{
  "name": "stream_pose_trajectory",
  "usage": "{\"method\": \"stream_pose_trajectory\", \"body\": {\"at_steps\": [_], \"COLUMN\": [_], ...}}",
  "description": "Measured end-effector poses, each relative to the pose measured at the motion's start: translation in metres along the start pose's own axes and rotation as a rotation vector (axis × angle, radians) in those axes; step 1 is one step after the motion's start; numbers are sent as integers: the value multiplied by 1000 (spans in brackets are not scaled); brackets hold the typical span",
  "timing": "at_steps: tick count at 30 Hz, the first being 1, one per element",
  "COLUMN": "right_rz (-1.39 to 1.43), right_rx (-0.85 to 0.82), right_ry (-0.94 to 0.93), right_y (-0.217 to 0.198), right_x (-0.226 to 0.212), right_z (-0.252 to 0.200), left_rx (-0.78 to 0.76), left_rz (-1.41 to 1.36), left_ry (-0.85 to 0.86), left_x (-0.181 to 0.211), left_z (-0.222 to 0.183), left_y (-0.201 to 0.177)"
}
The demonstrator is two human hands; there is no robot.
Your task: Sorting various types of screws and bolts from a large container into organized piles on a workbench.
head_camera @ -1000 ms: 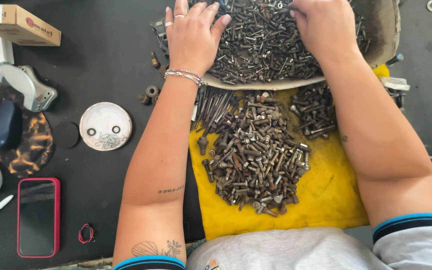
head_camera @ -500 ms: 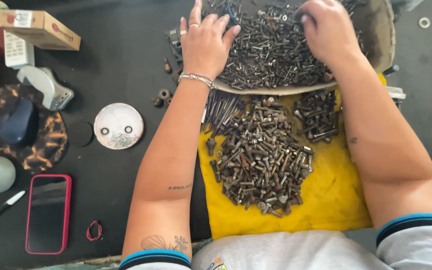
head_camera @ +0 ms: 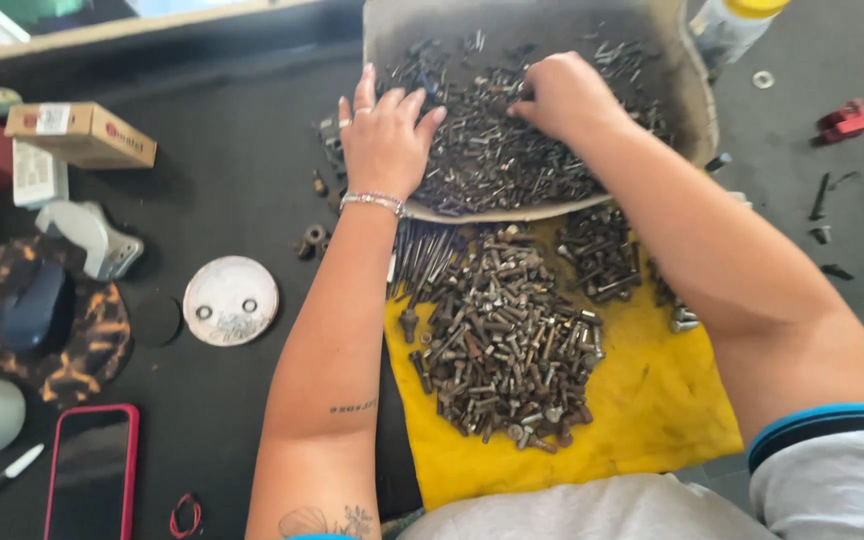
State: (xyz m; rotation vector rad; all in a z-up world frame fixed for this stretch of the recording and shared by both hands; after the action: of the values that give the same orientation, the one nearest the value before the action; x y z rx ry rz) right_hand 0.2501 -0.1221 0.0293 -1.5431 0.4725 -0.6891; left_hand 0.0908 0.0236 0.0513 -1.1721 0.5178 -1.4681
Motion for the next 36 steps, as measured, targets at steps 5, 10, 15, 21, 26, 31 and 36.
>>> {"method": "stream_pose_trajectory", "body": {"at_steps": [5,10,15,21,26,31,36], "right_rz": [132,58,42,-8,34,-64,216], "right_rx": [-155,-152,-153,-92,-77,175,41], "right_ry": [131,143,135,90,97,-24,-105], "right_y": [-7,-6,14,35,33,16,-89], "right_x": [-9,-13,-9,-2,7,19,-18], "right_z": [-11,-9,4,13,11,-4,-122], "left_rx": [-55,-86,-121,-80,-77,111,147], "left_rz": [-23,0,-9,-9,-12,-8,20], "left_ry": [-56,-62,-91,-61,-61,92,98], "left_x": [-3,-3,-1,-4,-6,-6,-8], "left_z": [-2,-1,-2,-3,0,-5,-8], "left_y": [2,3,2,4,6,5,7]}}
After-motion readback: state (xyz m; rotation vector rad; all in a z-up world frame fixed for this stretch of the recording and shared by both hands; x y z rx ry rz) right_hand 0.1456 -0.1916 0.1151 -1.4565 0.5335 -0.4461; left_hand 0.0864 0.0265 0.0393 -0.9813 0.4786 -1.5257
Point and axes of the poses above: each hand's wrist, its own z-axis towards the middle knuckle, its own y-axis out of the palm, x = y × z, the point moved 10 cm from there along z, towards the middle knuckle, and after that the axes turned 6 degrees about -z, right-handed, at the moved point
